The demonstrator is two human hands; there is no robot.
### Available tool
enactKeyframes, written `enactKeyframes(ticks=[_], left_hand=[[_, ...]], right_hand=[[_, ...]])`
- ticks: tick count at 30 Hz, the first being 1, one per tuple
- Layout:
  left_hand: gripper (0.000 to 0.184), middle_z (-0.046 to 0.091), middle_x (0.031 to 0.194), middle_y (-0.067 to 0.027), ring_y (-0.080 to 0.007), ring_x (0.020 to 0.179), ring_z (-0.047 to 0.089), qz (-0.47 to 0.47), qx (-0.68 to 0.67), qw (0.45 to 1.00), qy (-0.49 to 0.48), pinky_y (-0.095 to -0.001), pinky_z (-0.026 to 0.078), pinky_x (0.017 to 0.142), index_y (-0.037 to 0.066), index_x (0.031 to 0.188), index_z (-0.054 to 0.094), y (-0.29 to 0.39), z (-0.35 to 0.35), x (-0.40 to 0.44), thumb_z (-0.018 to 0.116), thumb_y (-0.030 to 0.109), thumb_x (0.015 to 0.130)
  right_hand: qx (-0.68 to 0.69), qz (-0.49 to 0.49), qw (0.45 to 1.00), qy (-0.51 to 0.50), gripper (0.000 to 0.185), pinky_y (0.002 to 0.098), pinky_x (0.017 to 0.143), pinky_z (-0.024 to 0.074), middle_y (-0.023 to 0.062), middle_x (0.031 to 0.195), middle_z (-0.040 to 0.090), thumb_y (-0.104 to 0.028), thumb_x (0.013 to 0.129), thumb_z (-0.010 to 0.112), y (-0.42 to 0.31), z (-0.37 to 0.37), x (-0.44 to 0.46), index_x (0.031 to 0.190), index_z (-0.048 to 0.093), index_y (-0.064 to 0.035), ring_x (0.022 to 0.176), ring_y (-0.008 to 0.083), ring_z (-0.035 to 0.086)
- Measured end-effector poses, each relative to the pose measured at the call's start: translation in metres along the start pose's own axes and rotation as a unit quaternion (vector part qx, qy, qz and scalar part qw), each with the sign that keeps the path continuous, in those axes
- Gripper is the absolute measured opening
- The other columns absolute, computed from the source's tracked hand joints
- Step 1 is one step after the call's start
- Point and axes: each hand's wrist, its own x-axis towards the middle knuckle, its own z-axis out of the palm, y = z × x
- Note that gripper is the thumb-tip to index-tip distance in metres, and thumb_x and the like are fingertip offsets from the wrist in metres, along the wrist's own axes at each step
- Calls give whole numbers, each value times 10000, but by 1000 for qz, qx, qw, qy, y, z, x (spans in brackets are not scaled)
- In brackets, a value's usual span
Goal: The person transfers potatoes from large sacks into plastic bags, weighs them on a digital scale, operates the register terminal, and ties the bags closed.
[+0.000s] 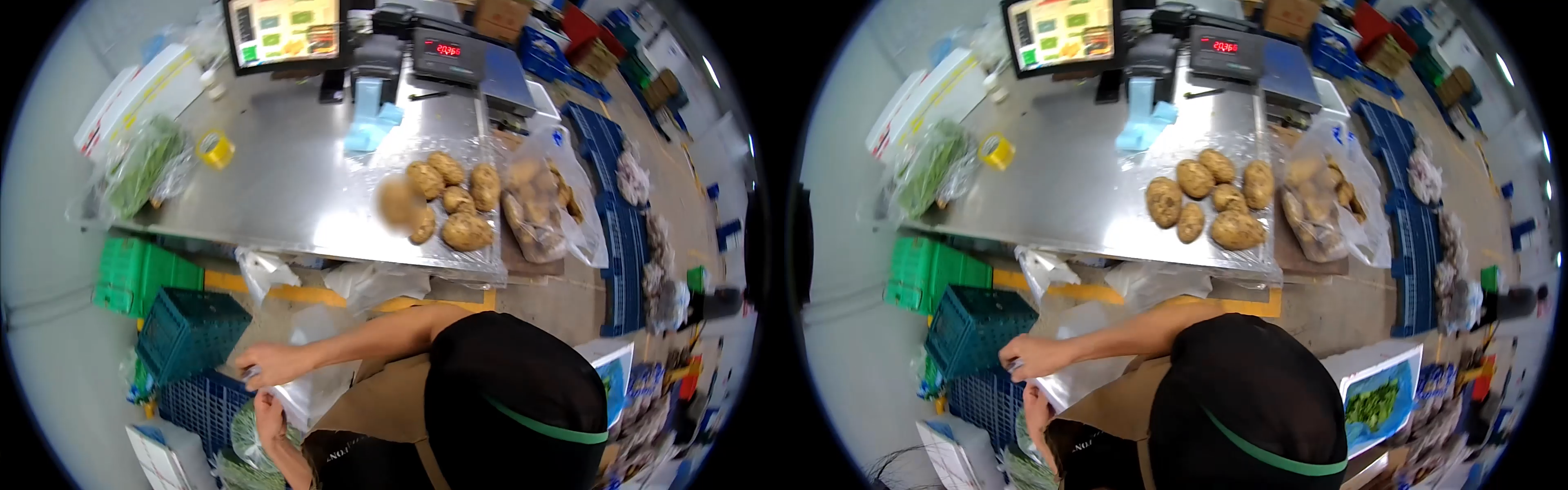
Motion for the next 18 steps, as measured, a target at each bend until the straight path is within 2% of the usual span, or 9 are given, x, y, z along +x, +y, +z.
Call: enactKeyframes(ticks=[1,2,4,5,7,11,14,17,18], left_hand=[[125,580,754,11,-21,506,469,-19,10,1000,3,-171,295,387,-1,926,575,23,17,-3,591,26,806],[218,600,771,-2,-55,600,537,-73,95,993,-18,-189,396,488,-8,982,576,39,13,-5,618,40,773],[304,618,895,-45,-109,802,583,54,226,967,-108,-242,458,686,-33,1043,568,68,42,-6,637,64,763],[321,594,1045,-74,-144,987,544,74,281,956,-47,-294,423,850,-45,1064,573,84,62,-7,631,57,765],[270,576,1066,-81,-161,968,531,215,363,906,-17,-279,419,827,-26,1029,577,114,76,22,590,102,792],[97,492,770,-48,-121,685,441,407,346,829,165,-250,400,600,-22,900,498,157,35,64,472,48,838],[141,536,828,-85,-179,707,523,417,417,777,221,-289,443,641,-15,990,524,210,85,45,494,30,860],[224,559,909,-141,-293,763,557,594,586,524,168,-362,452,676,12,1045,540,230,140,63,499,-20,827],[276,549,955,-155,-330,816,548,539,644,515,170,-389,444,702,32,1069,545,233,132,80,494,-33,806]], right_hand=[[18,-19,1000,-18,231,373,627,455,183,734,603,-146,683,658,-20,-11,7,800,575,36,708,312,597],[35,-38,998,-39,229,378,609,452,188,718,596,-141,669,668,-36,-19,12,780,576,36,695,325,593],[-14,-59,996,-64,215,372,609,467,176,735,619,-97,618,679,-57,-31,16,762,588,35,723,316,614],[-44,-70,994,-68,210,374,604,467,175,727,621,-93,617,677,-68,-38,15,756,587,37,725,316,615],[-142,-128,980,-57,214,407,595,479,186,779,606,-73,637,646,-72,-50,12,813,569,20,703,345,610],[-439,-42,894,79,364,449,629,507,225,992,477,-15,669,580,-74,-88,2,1017,477,-6,730,380,591],[-465,-78,854,218,206,426,649,490,184,925,456,34,659,539,-57,-147,-8,851,479,-10,831,347,555],[-473,-127,798,352,182,425,637,477,175,889,442,62,638,527,-81,-207,-25,797,481,-11,824,349,532],[-481,-135,780,376,192,420,648,474,173,886,441,68,631,530,-99,-226,-35,801,491,-11,816,346,528]])
